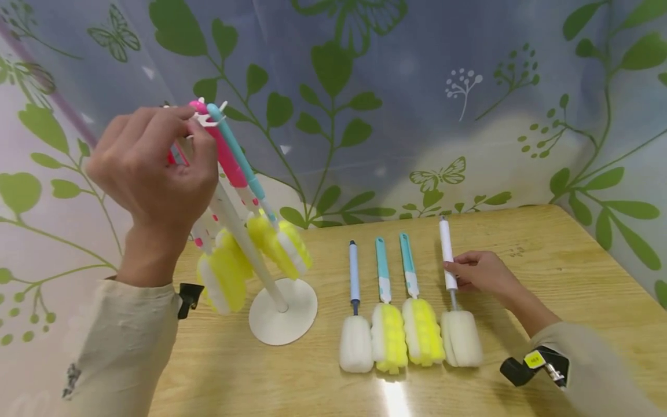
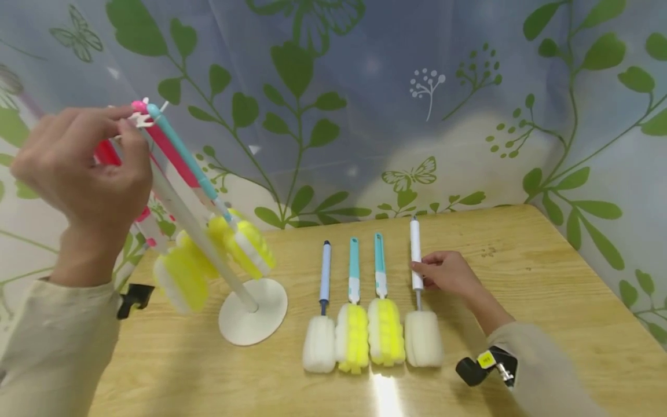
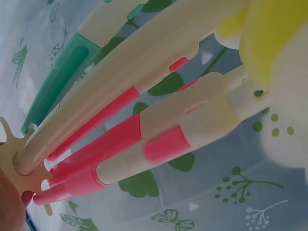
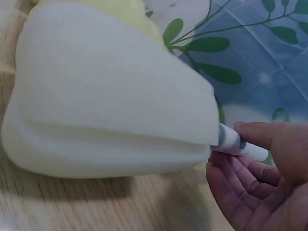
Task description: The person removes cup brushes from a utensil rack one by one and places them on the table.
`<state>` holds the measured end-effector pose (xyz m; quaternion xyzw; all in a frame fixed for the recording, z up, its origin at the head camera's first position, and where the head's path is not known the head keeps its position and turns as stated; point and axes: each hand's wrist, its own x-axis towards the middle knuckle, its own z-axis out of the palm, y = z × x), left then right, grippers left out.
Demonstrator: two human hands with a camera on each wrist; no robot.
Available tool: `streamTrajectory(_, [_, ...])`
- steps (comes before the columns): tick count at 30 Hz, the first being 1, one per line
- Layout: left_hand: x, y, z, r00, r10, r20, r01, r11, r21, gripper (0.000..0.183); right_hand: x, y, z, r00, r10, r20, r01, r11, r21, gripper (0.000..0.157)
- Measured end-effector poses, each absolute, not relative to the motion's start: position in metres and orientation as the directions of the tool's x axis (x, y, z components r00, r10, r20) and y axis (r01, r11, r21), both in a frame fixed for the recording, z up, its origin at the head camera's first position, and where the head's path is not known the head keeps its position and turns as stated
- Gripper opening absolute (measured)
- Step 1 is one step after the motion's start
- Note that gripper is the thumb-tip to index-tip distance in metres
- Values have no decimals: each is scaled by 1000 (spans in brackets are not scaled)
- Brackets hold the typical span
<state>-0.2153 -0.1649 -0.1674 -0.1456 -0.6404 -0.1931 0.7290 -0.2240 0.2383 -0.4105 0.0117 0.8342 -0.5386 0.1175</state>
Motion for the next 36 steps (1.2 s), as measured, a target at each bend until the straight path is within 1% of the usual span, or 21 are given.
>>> streamTrajectory(6, [-215, -168, -167, 108, -100, 989, 475, 879, 37, 25, -233, 234, -422, -962, -116, -247, 171, 452, -875, 50])
streamTrajectory(12, [-215, -168, -168, 109, -101, 989, 488, 872, 35, 25, -236, 233, -427, -957, -128, -260, 172, 474, -864, 54])
streamTrajectory(21, [-218, -170, -168, 118, -98, 988, 485, 874, 29, 26, -237, 229, -429, -952, -121, -281, 182, 515, -838, 54])
streamTrajectory(36, [-216, -173, -168, 125, -107, 986, 498, 867, 31, 27, -234, 230, -427, -950, -176, -258, 117, 564, -817, 50])
